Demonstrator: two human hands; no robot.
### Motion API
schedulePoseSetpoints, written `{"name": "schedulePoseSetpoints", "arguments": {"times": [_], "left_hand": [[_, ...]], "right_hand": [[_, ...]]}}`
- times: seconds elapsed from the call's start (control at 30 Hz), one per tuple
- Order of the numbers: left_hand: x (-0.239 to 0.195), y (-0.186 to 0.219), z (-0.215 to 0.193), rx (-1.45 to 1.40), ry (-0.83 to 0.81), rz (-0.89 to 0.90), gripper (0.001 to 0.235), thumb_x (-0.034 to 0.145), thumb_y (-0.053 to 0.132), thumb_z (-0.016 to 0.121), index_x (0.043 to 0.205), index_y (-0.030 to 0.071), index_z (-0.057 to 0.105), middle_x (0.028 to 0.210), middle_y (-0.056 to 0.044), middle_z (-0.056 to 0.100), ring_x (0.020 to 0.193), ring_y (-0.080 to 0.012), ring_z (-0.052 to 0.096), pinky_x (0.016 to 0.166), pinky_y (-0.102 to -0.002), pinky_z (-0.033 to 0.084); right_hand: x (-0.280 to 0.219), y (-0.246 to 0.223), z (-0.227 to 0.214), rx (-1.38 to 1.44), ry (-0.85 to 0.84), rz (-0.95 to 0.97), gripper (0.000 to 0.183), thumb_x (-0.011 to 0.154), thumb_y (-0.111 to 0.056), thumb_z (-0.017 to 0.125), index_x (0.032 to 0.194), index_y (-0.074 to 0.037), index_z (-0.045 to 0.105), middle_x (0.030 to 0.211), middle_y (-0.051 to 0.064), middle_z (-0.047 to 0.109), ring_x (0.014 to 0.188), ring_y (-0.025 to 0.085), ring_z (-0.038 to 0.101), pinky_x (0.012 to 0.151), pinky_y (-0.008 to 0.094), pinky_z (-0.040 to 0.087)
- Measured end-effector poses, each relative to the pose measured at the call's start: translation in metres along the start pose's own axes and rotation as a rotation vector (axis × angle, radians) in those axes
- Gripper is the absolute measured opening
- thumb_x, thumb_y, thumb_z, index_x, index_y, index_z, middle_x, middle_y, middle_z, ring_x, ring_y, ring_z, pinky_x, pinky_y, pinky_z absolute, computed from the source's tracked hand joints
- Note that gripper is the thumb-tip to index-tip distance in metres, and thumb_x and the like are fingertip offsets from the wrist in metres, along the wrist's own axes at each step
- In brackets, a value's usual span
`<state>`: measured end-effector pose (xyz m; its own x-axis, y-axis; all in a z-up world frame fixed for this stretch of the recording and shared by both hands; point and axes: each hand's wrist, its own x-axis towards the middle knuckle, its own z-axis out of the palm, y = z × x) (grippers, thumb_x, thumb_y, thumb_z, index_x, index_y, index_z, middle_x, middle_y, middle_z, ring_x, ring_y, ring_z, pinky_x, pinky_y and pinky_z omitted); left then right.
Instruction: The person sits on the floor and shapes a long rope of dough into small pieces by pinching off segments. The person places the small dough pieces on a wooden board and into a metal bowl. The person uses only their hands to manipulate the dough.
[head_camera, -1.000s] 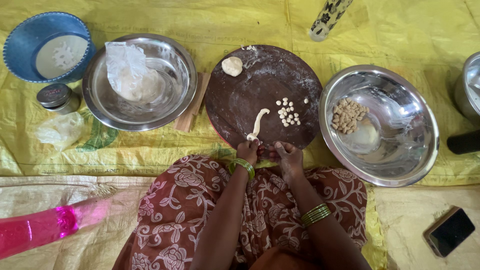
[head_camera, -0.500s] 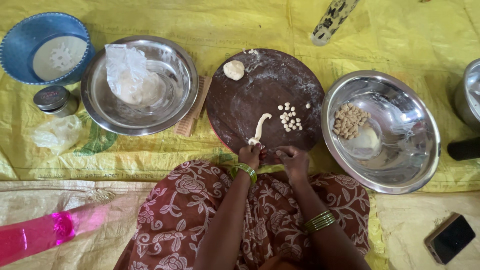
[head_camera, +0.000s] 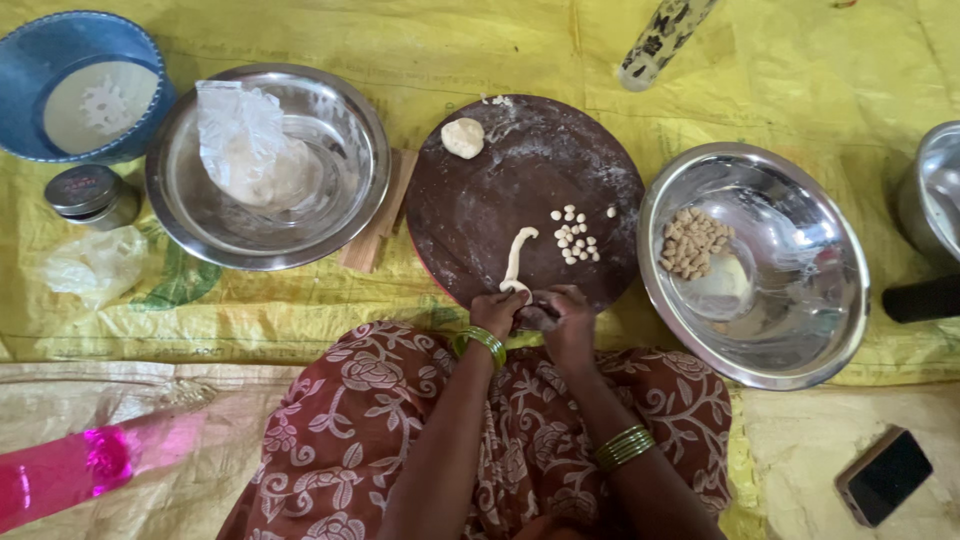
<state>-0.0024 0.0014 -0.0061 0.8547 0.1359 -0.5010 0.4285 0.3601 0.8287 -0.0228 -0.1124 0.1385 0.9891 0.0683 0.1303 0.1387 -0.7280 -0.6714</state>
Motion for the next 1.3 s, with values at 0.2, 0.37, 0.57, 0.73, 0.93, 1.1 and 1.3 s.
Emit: {"name": "schedulePoseSetpoints", "arguments": {"times": [0.2,0.37,0.57,0.73,0.93,1.1,1.3], "left_hand": [[-0.002,0.001,0.000,0.132,0.012,0.047,0.032,0.083,0.030,0.083,0.088,-0.001,0.081,0.067,-0.004,0.073,0.053,-0.0099,0.061,0.050,-0.031,0.048],[-0.022,0.018,-0.003,0.459,0.059,0.085,0.043,0.084,0.042,0.082,0.078,-0.001,0.080,0.056,-0.010,0.066,0.048,-0.0157,0.059,0.052,-0.036,0.048],[-0.024,0.018,0.002,0.588,0.145,0.133,0.046,0.086,0.045,0.080,0.076,0.000,0.079,0.059,-0.012,0.068,0.049,-0.0207,0.061,0.054,-0.039,0.048],[-0.014,0.008,0.006,0.531,0.295,0.227,0.041,0.089,0.044,0.076,0.084,0.004,0.081,0.068,-0.016,0.071,0.056,-0.0238,0.066,0.059,-0.042,0.050],[-0.012,0.020,-0.004,0.482,0.241,0.137,0.038,0.091,0.042,0.073,0.090,0.004,0.081,0.067,-0.016,0.070,0.057,-0.0232,0.067,0.059,-0.041,0.050],[-0.025,0.027,0.002,0.404,0.211,0.113,0.041,0.092,0.038,0.074,0.086,-0.002,0.078,0.066,-0.015,0.070,0.056,-0.0205,0.064,0.056,-0.040,0.049],[-0.023,0.031,0.001,0.355,0.172,0.057,0.039,0.095,0.038,0.071,0.088,0.000,0.080,0.067,-0.012,0.072,0.057,-0.0171,0.064,0.056,-0.037,0.049]], "right_hand": [[-0.003,-0.015,-0.008,0.040,0.043,-0.308,0.021,0.083,0.000,0.069,0.103,0.001,0.075,0.099,0.014,0.068,0.088,0.028,0.069,0.075,0.038,0.058],[-0.009,-0.025,-0.018,-0.054,0.084,-0.405,0.011,0.082,-0.003,0.064,0.088,0.005,0.067,0.092,0.016,0.063,0.082,0.033,0.065,0.071,0.044,0.054],[-0.012,-0.015,-0.015,-0.020,-0.030,-0.253,0.012,0.085,-0.007,0.069,0.080,0.004,0.066,0.082,0.016,0.062,0.070,0.030,0.064,0.062,0.044,0.050],[-0.010,0.007,-0.006,0.369,-0.098,-0.020,0.007,0.085,-0.003,0.070,0.087,0.003,0.073,0.087,0.013,0.071,0.077,0.023,0.068,0.069,0.037,0.054],[-0.007,0.008,-0.007,0.888,-0.213,0.566,0.015,0.089,-0.003,0.072,0.102,0.002,0.078,0.100,0.016,0.080,0.090,0.022,0.077,0.085,0.034,0.064],[0.003,0.002,-0.011,0.867,-0.145,0.664,0.026,0.084,0.004,0.073,0.109,0.000,0.071,0.098,0.015,0.078,0.085,0.023,0.078,0.078,0.035,0.067],[0.002,0.014,-0.005,0.915,-0.125,0.601,0.020,0.083,0.007,0.075,0.100,0.002,0.067,0.093,0.015,0.076,0.079,0.024,0.075,0.072,0.036,0.066]]}}
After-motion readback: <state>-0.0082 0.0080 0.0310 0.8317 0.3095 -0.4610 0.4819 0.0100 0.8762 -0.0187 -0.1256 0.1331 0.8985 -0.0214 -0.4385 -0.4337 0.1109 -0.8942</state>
